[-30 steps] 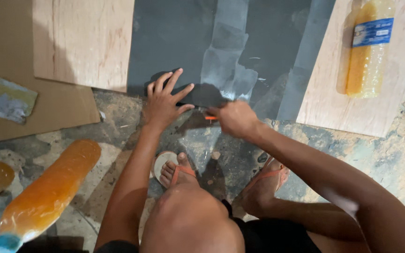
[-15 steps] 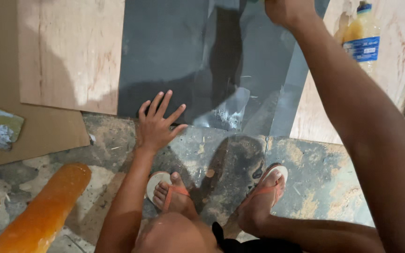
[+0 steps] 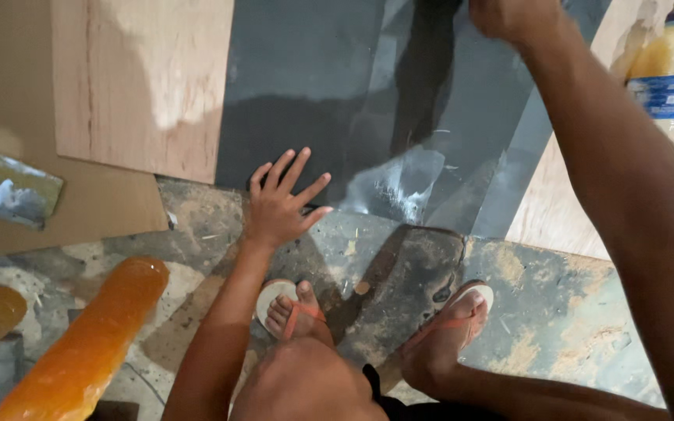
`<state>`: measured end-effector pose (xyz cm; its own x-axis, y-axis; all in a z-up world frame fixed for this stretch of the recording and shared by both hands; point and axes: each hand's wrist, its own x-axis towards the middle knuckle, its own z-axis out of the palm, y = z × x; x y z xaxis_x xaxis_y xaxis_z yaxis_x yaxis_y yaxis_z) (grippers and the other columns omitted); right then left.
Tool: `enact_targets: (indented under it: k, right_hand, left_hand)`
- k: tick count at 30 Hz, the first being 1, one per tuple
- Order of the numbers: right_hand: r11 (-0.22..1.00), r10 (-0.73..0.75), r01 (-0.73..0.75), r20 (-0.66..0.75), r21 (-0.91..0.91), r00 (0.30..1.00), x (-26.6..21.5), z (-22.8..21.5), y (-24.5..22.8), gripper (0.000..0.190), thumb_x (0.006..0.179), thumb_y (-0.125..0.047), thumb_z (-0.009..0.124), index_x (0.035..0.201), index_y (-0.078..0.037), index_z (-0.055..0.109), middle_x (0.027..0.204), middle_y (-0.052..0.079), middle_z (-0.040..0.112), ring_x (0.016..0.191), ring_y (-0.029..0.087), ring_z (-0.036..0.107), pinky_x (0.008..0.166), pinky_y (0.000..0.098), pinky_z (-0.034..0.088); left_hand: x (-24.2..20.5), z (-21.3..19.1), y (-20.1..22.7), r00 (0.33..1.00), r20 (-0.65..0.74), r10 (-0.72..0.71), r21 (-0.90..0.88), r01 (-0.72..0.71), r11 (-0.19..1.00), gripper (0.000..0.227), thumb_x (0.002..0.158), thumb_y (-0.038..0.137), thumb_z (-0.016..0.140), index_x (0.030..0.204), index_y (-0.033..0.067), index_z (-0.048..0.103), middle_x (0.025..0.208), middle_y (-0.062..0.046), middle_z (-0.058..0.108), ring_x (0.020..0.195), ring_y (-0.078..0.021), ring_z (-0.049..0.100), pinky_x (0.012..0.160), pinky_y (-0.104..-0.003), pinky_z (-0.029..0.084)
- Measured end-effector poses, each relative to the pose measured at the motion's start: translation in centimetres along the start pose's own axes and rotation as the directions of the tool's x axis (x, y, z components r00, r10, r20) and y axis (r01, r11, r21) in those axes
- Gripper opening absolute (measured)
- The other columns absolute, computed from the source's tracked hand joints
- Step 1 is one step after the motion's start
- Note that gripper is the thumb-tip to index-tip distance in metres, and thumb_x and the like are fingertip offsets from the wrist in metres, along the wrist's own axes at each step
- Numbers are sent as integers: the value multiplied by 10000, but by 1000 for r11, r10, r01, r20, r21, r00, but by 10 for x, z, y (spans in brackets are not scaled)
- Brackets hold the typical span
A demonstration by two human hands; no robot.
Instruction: The person applies a yellow viscous liquid from a plastic bottle onto a dark gray flexible sheet using a small orange-handled scraper. They spread the liquid evenly across the sheet, lift and reposition it, and continue spreading the liquid in multiple passes.
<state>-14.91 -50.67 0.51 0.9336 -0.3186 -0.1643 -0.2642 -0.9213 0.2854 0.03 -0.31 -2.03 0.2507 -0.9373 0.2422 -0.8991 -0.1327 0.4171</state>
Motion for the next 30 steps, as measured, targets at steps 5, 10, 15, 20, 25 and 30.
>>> enact_targets:
  k: [5, 10, 15, 20, 25, 30]
  right_hand:
    - [998, -61, 61, 49, 11, 997, -61, -58, -80, 212, 928, -423, 689, 785, -266, 687, 578, -60, 594, 532, 171, 626, 567, 304, 525]
    - [934, -155, 114, 97, 337, 983, -153, -92, -172, 262, 858, -342, 596, 1040, -220, 739, 638, 8, 643, 520, 249, 659, 544, 391, 547]
    - [879, -144, -8, 283, 476, 948, -202, -152, -225, 378, 890, -226, 534, 1211, -273, 730, 848, 19, 759, 682, 281, 750, 628, 415, 610]
    - [803, -151, -117, 389, 584, 909, -226, -105, -240, 412, 844, -227, 557, 1226, -284, 698, 908, 82, 763, 772, 402, 736, 724, 562, 590]
    - [428, 115, -542, 552, 723, 826, -168, -183, -162, 135, 896, -231, 676, 962, -132, 740, 722, 93, 713, 657, 331, 707, 675, 429, 551]
    - [741, 375, -219, -121, 634, 919, -109, -71, -20, 128, 968, -122, 718, 1029, -11, 738, 810, 75, 589, 857, 139, 483, 598, 463, 445]
  left_hand:
    - [5, -6, 5, 999, 48, -21, -24, 22, 999, 516, 922, 619, 698, 1391, 409, 641, 1628, -80, 460, 1464, -342, 461, 1126, -594, 330]
    - [1, -10, 6, 998, 56, 3, 10, -4, 1000, 491, 978, 607, 678, 1413, 381, 648, 1629, -94, 445, 1466, -341, 449, 1120, -590, 332]
    - [2, -9, 9, 1000, -18, 14, -5, -14, 1000, 496, 923, 582, 760, 1353, 340, 706, 1597, -95, 490, 1464, -334, 448, 1134, -586, 317]
    - [0, -14, 10, 1000, 5, 21, -12, -21, 1000, 493, 953, 551, 748, 1381, 314, 687, 1606, -123, 464, 1482, -349, 420, 1153, -599, 313]
    - [-1, -17, 19, 995, 90, -52, -25, 54, 998, 515, 992, 569, 682, 1437, 315, 633, 1636, -131, 407, 1521, -345, 357, 1206, -619, 264]
    - [3, -20, 20, 998, 58, 0, 41, -3, 999, 590, 1011, 634, 648, 1506, 319, 593, 1646, -135, 396, 1507, -357, 396, 1170, -616, 326]
